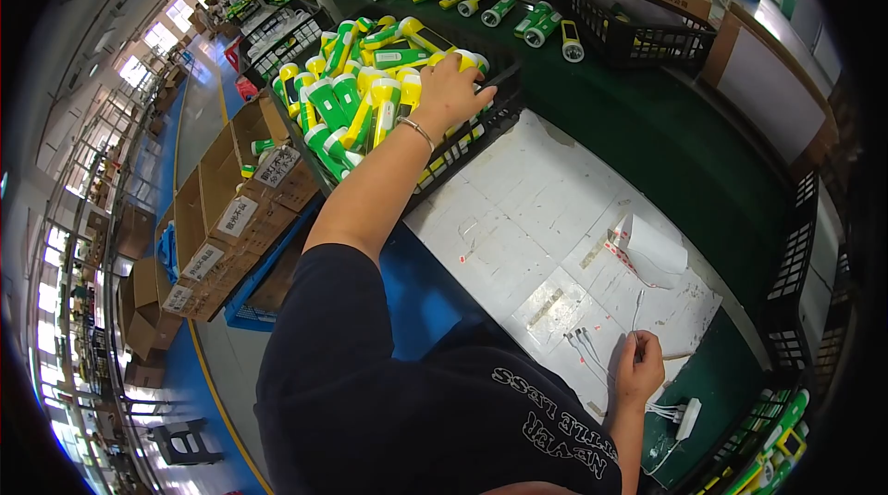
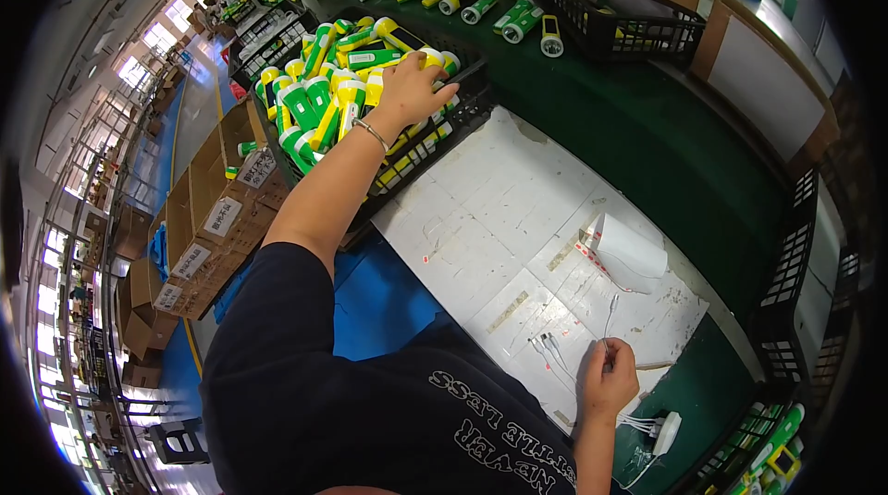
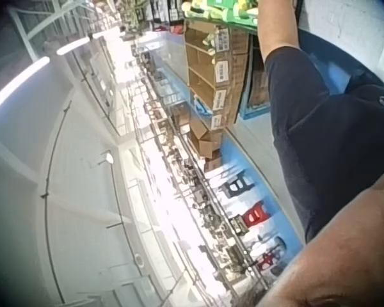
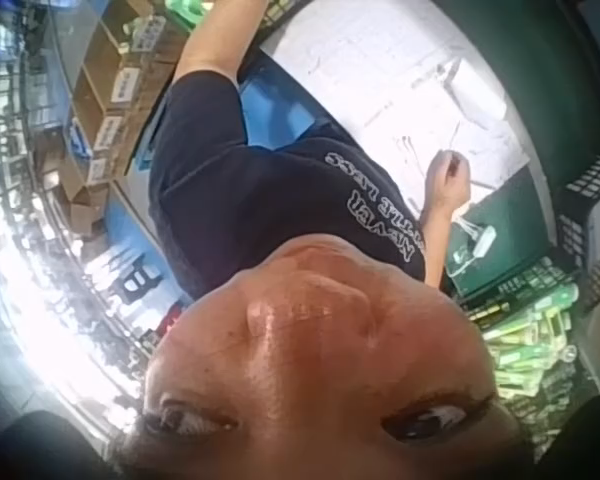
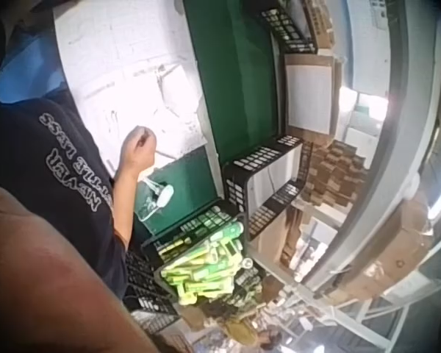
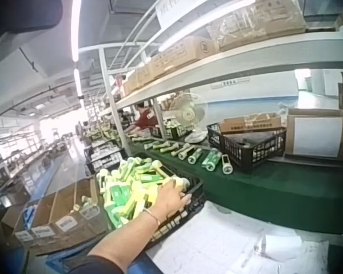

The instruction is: Testing and inspecting the functionality of portable LED flashlights on an assembly line.

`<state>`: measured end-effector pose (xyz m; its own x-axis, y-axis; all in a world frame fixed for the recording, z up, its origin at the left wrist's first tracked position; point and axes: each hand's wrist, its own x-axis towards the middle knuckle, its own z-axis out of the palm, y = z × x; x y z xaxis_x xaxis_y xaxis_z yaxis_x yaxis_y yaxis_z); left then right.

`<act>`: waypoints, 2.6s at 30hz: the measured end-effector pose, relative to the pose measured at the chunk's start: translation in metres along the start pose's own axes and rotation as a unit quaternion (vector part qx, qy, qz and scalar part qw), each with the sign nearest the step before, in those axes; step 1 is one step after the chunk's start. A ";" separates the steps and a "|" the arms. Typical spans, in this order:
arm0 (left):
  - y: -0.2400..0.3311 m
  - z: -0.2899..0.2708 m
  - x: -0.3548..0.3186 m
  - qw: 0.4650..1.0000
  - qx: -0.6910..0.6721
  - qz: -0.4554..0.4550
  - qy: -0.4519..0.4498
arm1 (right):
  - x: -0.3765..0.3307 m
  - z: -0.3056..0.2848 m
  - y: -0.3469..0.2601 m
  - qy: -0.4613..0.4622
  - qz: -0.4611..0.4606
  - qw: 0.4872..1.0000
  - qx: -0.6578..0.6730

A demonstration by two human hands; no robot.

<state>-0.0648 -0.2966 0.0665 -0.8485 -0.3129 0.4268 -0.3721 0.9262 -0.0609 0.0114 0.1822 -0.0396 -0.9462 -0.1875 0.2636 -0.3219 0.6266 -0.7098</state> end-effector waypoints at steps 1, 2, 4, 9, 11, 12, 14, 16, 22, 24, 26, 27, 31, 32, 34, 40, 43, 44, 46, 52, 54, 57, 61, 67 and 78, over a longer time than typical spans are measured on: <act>-0.001 0.000 -0.001 1.000 0.000 0.000 0.000 | 0.000 0.000 0.000 0.000 0.000 1.000 0.000; -0.001 0.000 -0.001 1.000 0.000 -0.001 0.001 | -0.001 0.001 0.000 0.002 -0.004 1.000 0.000; -0.001 -0.001 -0.002 1.000 0.000 -0.002 0.002 | -0.001 0.000 0.000 0.004 -0.008 1.000 0.000; 0.006 -0.001 0.000 0.999 -0.031 -0.002 0.045 | -0.001 -0.003 -0.007 0.015 -0.006 1.000 0.001; 0.031 -0.004 0.000 0.986 -0.014 0.062 0.156 | -0.001 -0.005 -0.006 0.021 0.001 1.000 -0.013; 0.043 -0.008 -0.001 0.979 -0.062 0.110 0.162 | -0.001 -0.005 -0.005 0.018 0.000 1.000 -0.023; 0.070 0.000 -0.001 0.973 -0.145 0.123 0.130 | 0.004 -0.003 -0.008 0.028 -0.080 0.995 -0.048; 0.096 0.024 0.005 0.971 -0.203 0.116 0.046 | 0.008 -0.003 -0.007 0.016 -0.131 0.989 -0.070; 0.149 0.109 0.079 0.966 -0.224 0.026 -0.128 | 0.016 -0.012 -0.007 0.034 -0.177 0.981 -0.079; 0.156 0.138 0.114 0.966 -0.224 -0.018 -0.125 | 0.019 -0.015 -0.010 0.033 -0.158 0.984 -0.080; 0.163 0.157 0.146 0.972 -0.193 -0.050 -0.127 | 0.020 -0.017 -0.009 0.025 -0.136 0.986 -0.088; 0.166 0.159 0.160 0.974 -0.172 -0.061 -0.131 | 0.021 -0.018 -0.008 0.019 -0.125 0.988 -0.085; 0.155 0.199 0.202 0.973 -0.176 -0.073 -0.127 | 0.024 -0.015 0.000 0.000 -0.104 0.993 -0.061; 0.153 0.203 0.207 0.973 -0.177 -0.072 -0.128 | 0.024 -0.014 0.003 -0.005 -0.102 0.993 -0.056; 0.143 0.208 0.210 0.971 -0.198 -0.058 -0.122 | 0.026 -0.015 0.003 -0.004 -0.094 0.994 -0.052; 0.152 0.117 0.147 0.923 -0.366 0.023 0.119 | 0.024 -0.017 -0.003 0.010 -0.080 0.996 -0.034; 0.148 0.084 0.108 0.779 -0.596 0.010 0.195 | 0.023 -0.014 -0.004 0.009 -0.097 0.995 -0.018; 0.158 0.065 0.090 0.673 -0.727 -0.061 0.124 | 0.022 -0.013 -0.003 0.020 -0.103 0.994 -0.017; 0.170 0.043 0.055 0.460 -0.882 -0.094 -0.039 | 0.018 -0.012 -0.002 0.032 -0.108 0.993 -0.016; 0.229 0.017 -0.070 0.072 -0.853 -0.197 -0.479 | 0.008 -0.011 -0.001 0.053 -0.171 0.983 0.026; 0.252 -0.001 -0.097 0.089 -0.832 -0.204 -0.508 | 0.002 -0.010 0.010 0.082 -0.118 0.984 0.104; 0.271 -0.014 -0.120 0.089 -0.814 -0.241 -0.521 | -0.006 -0.010 0.017 0.108 -0.059 0.979 0.164; 0.265 -0.013 -0.133 0.071 -0.809 -0.247 -0.529 | 0.004 -0.019 -0.001 0.100 -0.072 0.981 0.153; 0.276 -0.018 -0.145 0.243 -0.791 -0.236 -0.510 | -0.002 -0.045 -0.021 0.077 -0.011 0.986 0.145; 0.284 -0.024 -0.161 0.258 -0.787 -0.218 -0.517 | -0.013 -0.055 -0.032 0.031 0.016 0.993 0.115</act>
<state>-0.0250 0.0218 0.0018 -0.8050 0.4049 -0.4336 -0.5932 -0.5600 0.5783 0.0359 0.2058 0.0160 -0.9545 -0.1192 0.2735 -0.2977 0.4402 -0.8471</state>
